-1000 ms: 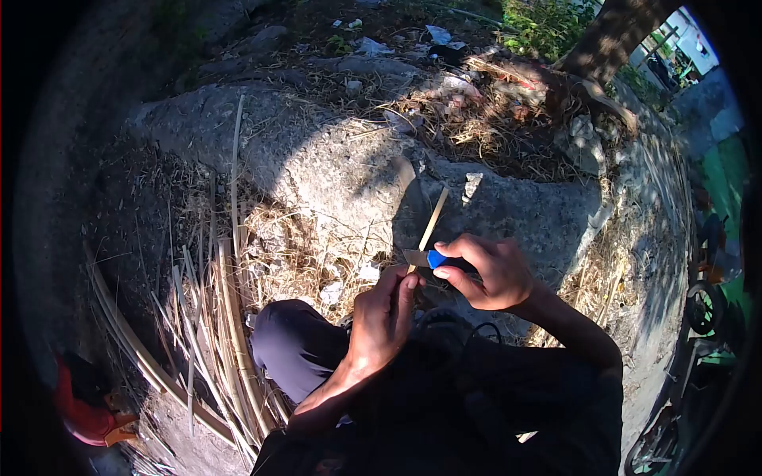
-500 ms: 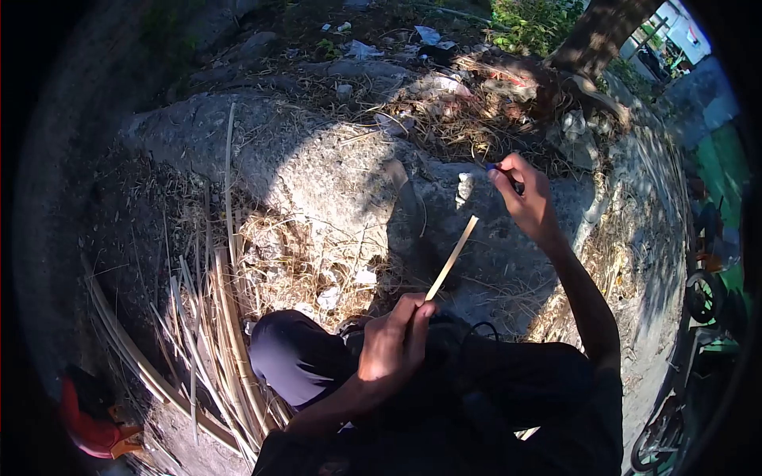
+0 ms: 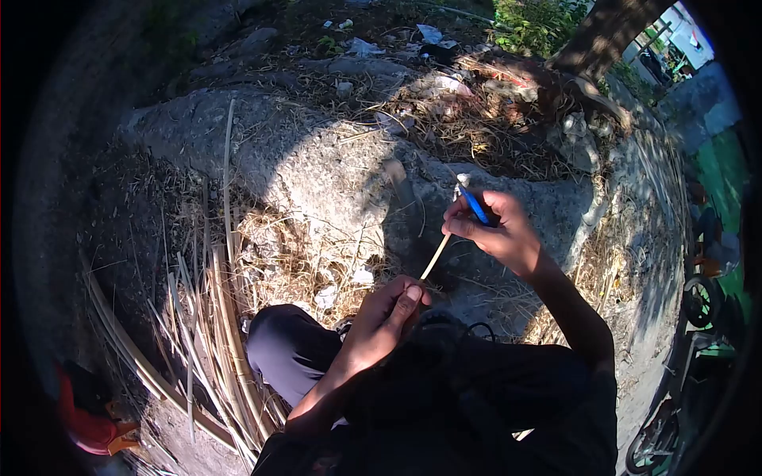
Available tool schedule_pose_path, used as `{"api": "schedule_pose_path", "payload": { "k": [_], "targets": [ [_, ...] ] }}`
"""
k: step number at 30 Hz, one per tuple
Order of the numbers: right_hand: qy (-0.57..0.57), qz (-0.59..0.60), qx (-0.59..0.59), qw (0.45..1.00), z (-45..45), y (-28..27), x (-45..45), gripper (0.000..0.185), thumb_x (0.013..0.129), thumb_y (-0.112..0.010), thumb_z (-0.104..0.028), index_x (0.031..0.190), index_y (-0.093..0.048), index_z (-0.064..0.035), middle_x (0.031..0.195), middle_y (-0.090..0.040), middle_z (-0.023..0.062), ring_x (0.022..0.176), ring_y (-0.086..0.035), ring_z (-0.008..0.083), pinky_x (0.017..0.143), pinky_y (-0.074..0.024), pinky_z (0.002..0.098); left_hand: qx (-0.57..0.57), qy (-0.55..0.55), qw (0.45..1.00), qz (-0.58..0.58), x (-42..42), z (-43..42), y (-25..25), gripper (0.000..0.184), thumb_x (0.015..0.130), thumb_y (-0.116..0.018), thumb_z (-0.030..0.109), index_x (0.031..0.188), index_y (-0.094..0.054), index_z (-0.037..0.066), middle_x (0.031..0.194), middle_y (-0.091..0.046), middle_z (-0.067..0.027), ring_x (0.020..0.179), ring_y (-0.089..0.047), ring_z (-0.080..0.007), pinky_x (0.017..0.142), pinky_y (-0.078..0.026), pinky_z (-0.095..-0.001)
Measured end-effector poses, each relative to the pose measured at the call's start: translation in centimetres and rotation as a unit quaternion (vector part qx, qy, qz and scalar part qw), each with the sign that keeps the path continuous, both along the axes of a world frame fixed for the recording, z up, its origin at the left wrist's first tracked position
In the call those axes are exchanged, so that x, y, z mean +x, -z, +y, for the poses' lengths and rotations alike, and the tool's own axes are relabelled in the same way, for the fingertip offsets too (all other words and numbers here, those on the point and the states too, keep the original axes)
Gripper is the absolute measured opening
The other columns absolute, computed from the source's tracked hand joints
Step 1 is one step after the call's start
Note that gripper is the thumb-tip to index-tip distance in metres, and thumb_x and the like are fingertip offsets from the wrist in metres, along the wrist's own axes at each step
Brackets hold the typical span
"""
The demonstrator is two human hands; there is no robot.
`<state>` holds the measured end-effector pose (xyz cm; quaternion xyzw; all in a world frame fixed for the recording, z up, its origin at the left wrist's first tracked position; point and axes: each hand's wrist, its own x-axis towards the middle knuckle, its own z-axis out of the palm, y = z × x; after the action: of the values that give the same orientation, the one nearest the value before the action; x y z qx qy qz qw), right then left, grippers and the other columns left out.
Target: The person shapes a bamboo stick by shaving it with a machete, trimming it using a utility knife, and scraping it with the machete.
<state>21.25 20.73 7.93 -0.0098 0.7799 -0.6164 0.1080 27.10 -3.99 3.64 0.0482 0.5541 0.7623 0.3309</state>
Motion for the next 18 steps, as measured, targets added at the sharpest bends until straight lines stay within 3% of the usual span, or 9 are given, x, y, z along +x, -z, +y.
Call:
{"api": "schedule_pose_path", "payload": {
  "k": [4, 7, 9, 11, 12, 13, 15, 17, 18],
  "targets": [
    [-0.002, -0.029, 0.023, 0.999, 0.1, -0.3, 0.1, 0.02, 0.094, -0.079, -0.017, 0.107, -0.075, -0.0011, 0.093, -0.076, 0.0032, 0.092, -0.069, 0.0096, 0.085, -0.0544, 0.028, -0.031, 0.009, 0.999, 0.007, 0.0, -0.2, 0.3, 0.033, 0.113, -0.051, 0.034, 0.102, -0.064, 0.006, 0.063, -0.039, 0.0088, 0.055, -0.033, -0.0027, 0.051, -0.024, -0.0242],
    [-0.002, -0.026, 0.0, 1.0, -0.2, -0.4, 0.3, 0.017, 0.094, -0.079, -0.014, 0.104, -0.074, -0.0004, 0.092, -0.075, 0.0043, 0.089, -0.069, 0.0098, 0.082, -0.054, 0.0268, -0.095, 0.037, 0.994, 0.042, -0.2, -0.8, 0.2, 0.028, 0.113, -0.053, 0.029, 0.109, -0.064, 0.003, 0.069, -0.059, -0.0012, 0.059, -0.055, -0.0081, 0.054, -0.039, -0.0288],
    [0.016, 0.012, -0.066, 0.998, -0.5, 0.4, 0.4, 0.012, 0.096, -0.076, -0.012, 0.101, -0.071, -0.0012, 0.091, -0.076, 0.0067, 0.074, -0.065, 0.0076, 0.066, -0.0491, 0.0221, -0.196, 0.002, 0.938, 0.286, -0.4, -1.4, -1.1, 0.031, 0.11, -0.058, 0.031, 0.119, -0.066, 0.003, 0.066, -0.056, -0.0015, 0.059, -0.052, -0.0113, 0.056, -0.041, -0.0298],
    [0.043, -0.027, -0.043, 0.998, -0.6, -0.7, 0.2, 0.011, 0.098, -0.073, -0.011, 0.1, -0.067, -0.0024, 0.09, -0.076, 0.0083, 0.062, -0.057, 0.003, 0.053, -0.0407, 0.0196, -0.229, 0.043, 0.931, 0.28, -0.6, -3.9, -4.4, 0.053, 0.101, -0.072, 0.025, 0.146, -0.052, 0.005, 0.107, -0.072, -0.0148, 0.095, -0.075, -0.025, 0.082, -0.058, -0.036],
    [0.055, -0.01, -0.064, 0.996, -0.5, -0.7, 0.2, 0.012, 0.099, -0.072, -0.013, 0.1, -0.066, -0.0029, 0.089, -0.076, 0.0081, 0.058, -0.051, 0.001, 0.05, -0.035, 0.0196, -0.262, 0.003, 0.894, 0.364, -0.6, -5.5, -6.2, 0.062, 0.097, -0.077, 0.024, 0.149, -0.05, 0.007, 0.132, -0.067, -0.02, 0.126, -0.067, -0.0318, 0.103, -0.055, -0.041],
    [0.071, 0.006, -0.083, 0.994, -0.1, -0.7, 0.0, 0.013, 0.1, -0.071, -0.014, 0.1, -0.064, -0.0033, 0.088, -0.076, 0.008, 0.053, -0.045, -0.001, 0.046, -0.0292, 0.0196, -0.346, -0.047, 0.827, 0.44, -0.5, -7.0, -8.4, 0.059, 0.097, -0.075, 0.026, 0.147, -0.05, 0.006, 0.134, -0.064, -0.0207, 0.128, -0.062, -0.04, 0.106, -0.053, -0.0462],
    [0.145, 0.05, -0.102, 0.983, 1.1, -0.6, -0.7, 0.018, 0.103, -0.07, -0.02, 0.101, -0.064, -0.0035, 0.085, -0.075, 0.0066, 0.051, -0.037, -0.0018, 0.046, -0.0244, 0.0201, -0.388, -0.137, 0.737, 0.536, 0.6, -12.0, -11.8, 0.063, 0.09, -0.083, 0.018, 0.142, -0.053, -0.004, 0.141, -0.062, -0.0228, 0.133, -0.061, -0.0366, 0.113, -0.049, -0.0492],
    [0.21, 0.07, -0.127, 0.967, 3.6, -0.3, -2.2, 0.028, 0.104, -0.069, -0.029, 0.102, -0.065, -0.0013, 0.07, -0.062, -0.0017, 0.049, -0.029, -0.0003, 0.046, -0.0189, 0.0218, -0.355, -0.414, 0.657, 0.52, 4.6, -15.0, -13.4, 0.058, 0.101, -0.071, 0.037, 0.129, -0.055, -0.011, 0.124, -0.066, -0.0294, 0.123, -0.065, -0.0402, 0.111, -0.05, -0.0538],
    [0.238, 0.051, -0.121, 0.962, 5.0, -0.3, -2.5, 0.034, 0.105, -0.068, -0.032, 0.107, -0.066, 0.0014, 0.065, -0.052, -0.0046, 0.048, -0.027, 0.0005, 0.046, -0.018, 0.0224, -0.403, -0.422, 0.594, 0.555, 6.7, -19.1, -13.8, 0.055, 0.103, -0.068, 0.037, 0.128, -0.056, -0.011, 0.123, -0.067, -0.0282, 0.121, -0.066, -0.0379, 0.11, -0.051, -0.052]
  ]
}}
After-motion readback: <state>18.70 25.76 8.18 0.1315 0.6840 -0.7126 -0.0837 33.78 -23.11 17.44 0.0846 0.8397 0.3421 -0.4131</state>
